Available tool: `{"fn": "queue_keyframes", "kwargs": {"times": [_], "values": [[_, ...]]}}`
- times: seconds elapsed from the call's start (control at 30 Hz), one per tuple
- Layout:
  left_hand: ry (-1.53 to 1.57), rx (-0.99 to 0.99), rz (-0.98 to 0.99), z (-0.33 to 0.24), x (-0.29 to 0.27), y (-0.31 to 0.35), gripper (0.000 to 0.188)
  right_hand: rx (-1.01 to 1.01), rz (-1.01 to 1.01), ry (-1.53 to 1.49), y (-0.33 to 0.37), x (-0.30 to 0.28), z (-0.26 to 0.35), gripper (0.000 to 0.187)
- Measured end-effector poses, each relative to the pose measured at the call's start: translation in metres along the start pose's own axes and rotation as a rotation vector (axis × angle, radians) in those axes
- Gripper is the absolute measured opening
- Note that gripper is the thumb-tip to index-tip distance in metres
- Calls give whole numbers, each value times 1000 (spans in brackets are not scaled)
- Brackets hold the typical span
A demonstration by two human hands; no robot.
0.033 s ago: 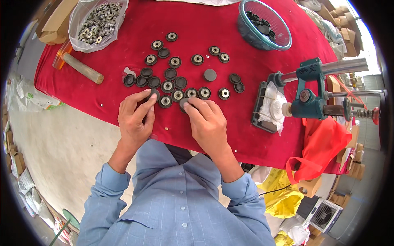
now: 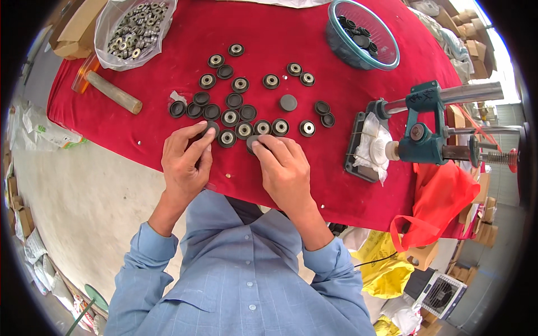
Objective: The person assembles small circular magnets with metal rings on a red table. They pick up magnets and rings, place the rings onto the magnets, and use a rubber mallet to tap them into place. The person then arranges the assembled units into a grid pattern.
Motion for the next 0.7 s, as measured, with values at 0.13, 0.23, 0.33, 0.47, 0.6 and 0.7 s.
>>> {"fn": "queue_keyframes", "kwargs": {"times": [0.13,0.23,0.33,0.47,0.6,0.7], "values": [[-31,-1,38,-2,-2,0,36,-21,14,104,7,3,7,23],[31,-15,14,-1,-3,0,34,-16,21,240,12,7,18,25],[149,-61,-29,7,-9,-5,31,7,48,374,18,11,28,26],[8,-105,-34,22,-24,-28,26,10,47,411,15,11,30,25],[-141,-132,24,34,-19,-53,27,19,73,140,-1,-9,13,24],[-158,-160,57,43,-15,-59,29,233,-32,61,10,-22,-21,26]]}}
Point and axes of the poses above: each hand's wrist, its own y-axis away from the middle knuckle, its own x-axis out of the palm, z = x × y, the point moved 9 cm from there along -y, towards the middle knuckle, and after that the axes turned 13 degrees about z, right-handed, at the moved point
